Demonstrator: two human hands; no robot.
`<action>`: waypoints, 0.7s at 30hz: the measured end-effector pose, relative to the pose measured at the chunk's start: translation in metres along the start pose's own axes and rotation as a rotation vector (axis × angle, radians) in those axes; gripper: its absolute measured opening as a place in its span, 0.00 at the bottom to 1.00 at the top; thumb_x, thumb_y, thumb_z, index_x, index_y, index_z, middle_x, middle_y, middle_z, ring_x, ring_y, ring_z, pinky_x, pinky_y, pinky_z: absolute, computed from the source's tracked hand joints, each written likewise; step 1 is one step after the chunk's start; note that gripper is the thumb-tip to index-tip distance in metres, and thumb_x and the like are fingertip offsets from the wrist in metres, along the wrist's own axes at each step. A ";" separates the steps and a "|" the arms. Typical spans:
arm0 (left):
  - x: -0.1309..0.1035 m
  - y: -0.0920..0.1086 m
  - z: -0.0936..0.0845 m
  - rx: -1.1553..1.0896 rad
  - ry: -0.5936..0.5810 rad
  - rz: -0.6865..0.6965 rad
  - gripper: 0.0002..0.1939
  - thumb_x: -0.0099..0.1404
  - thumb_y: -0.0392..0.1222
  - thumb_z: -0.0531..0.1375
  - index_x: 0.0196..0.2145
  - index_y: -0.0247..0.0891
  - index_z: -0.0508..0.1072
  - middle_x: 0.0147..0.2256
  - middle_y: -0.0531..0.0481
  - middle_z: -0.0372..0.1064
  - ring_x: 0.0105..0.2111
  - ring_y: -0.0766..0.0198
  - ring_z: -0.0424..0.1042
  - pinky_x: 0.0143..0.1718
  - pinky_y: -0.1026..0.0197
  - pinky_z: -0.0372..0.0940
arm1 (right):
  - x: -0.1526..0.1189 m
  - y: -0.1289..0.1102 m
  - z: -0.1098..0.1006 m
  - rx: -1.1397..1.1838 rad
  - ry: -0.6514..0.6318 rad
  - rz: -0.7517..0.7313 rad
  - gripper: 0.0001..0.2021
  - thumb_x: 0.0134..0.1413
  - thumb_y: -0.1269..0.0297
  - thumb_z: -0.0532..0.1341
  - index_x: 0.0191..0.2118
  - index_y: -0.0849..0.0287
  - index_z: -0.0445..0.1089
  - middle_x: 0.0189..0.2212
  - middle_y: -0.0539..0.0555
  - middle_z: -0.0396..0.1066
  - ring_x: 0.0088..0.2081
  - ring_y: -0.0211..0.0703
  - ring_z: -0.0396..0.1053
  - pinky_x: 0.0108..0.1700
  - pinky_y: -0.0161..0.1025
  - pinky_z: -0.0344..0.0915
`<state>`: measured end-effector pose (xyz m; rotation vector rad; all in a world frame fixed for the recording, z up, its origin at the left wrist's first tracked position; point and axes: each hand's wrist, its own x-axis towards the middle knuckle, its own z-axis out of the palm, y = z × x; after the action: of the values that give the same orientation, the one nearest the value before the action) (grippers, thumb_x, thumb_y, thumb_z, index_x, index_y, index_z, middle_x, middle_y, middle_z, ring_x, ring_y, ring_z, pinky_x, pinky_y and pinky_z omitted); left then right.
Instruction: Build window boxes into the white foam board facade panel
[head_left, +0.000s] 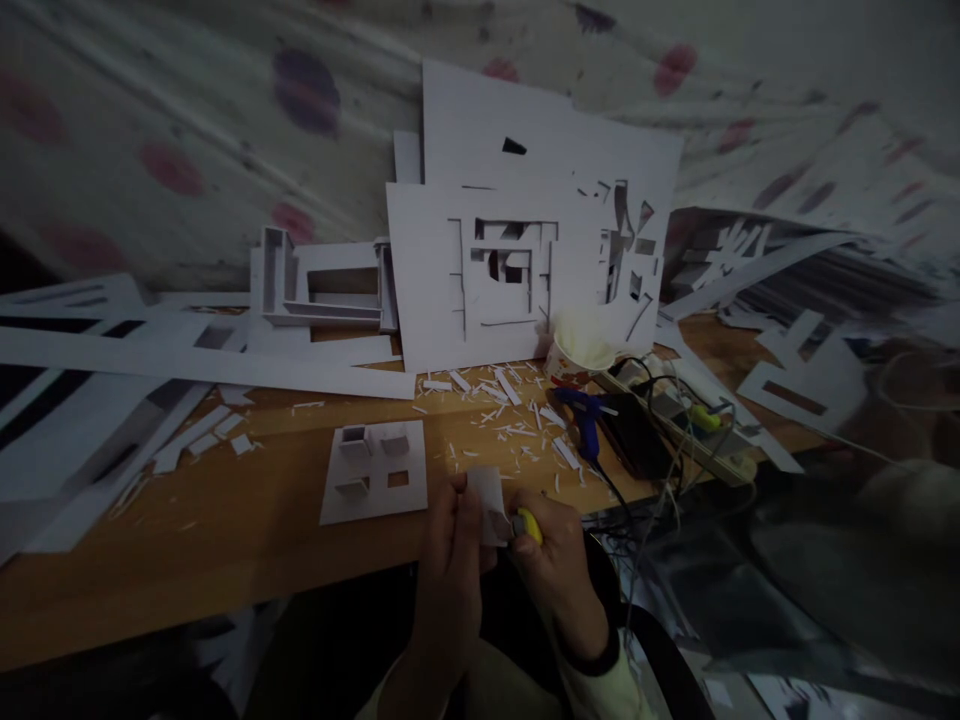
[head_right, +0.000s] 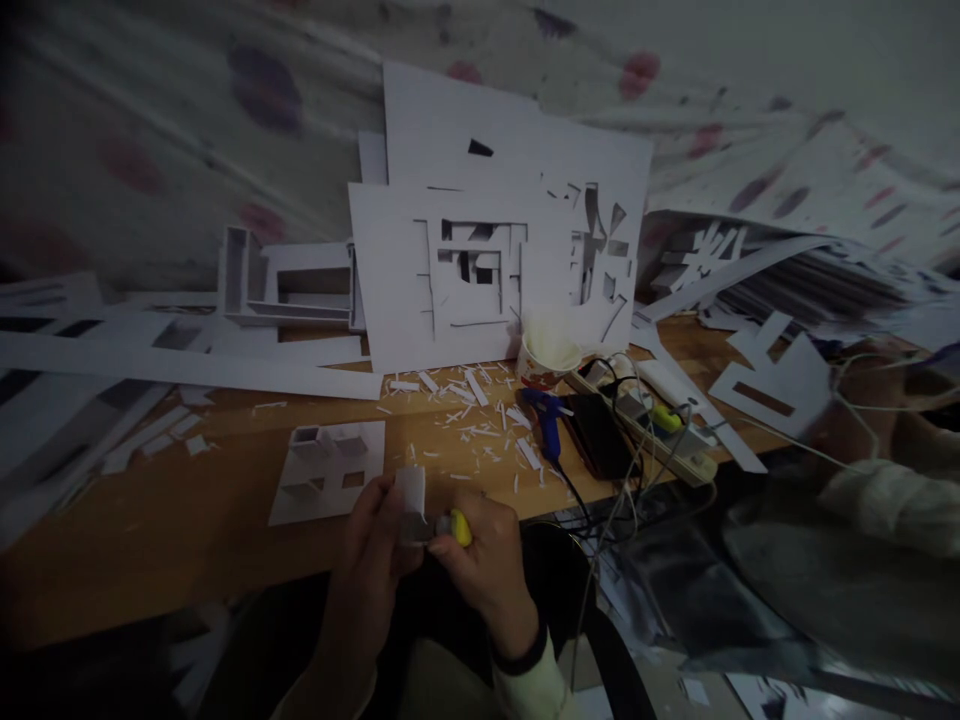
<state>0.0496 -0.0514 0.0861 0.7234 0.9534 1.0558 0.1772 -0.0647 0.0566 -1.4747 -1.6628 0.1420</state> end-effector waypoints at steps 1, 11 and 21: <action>0.000 0.000 0.000 -0.004 0.000 -0.002 0.28 0.57 0.68 0.63 0.40 0.39 0.72 0.25 0.56 0.64 0.23 0.70 0.60 0.23 0.69 0.58 | 0.001 0.000 0.000 0.007 -0.003 0.005 0.37 0.61 0.29 0.38 0.21 0.56 0.61 0.14 0.47 0.59 0.17 0.36 0.59 0.22 0.35 0.51; -0.002 -0.002 0.003 -0.023 0.064 -0.041 0.32 0.53 0.70 0.65 0.41 0.39 0.74 0.27 0.53 0.67 0.26 0.67 0.64 0.24 0.68 0.61 | 0.004 0.002 0.006 0.121 -0.036 0.062 0.38 0.60 0.28 0.39 0.23 0.57 0.66 0.17 0.48 0.63 0.19 0.37 0.60 0.24 0.36 0.53; -0.004 -0.004 0.002 -0.009 0.070 -0.029 0.30 0.54 0.69 0.65 0.41 0.40 0.76 0.29 0.51 0.69 0.26 0.67 0.65 0.22 0.67 0.59 | 0.009 0.005 0.007 0.094 0.001 0.078 0.37 0.59 0.27 0.39 0.20 0.55 0.59 0.15 0.47 0.58 0.18 0.37 0.58 0.22 0.36 0.50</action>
<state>0.0520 -0.0570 0.0846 0.6664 1.0155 1.0648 0.1773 -0.0523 0.0547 -1.4688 -1.5768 0.2588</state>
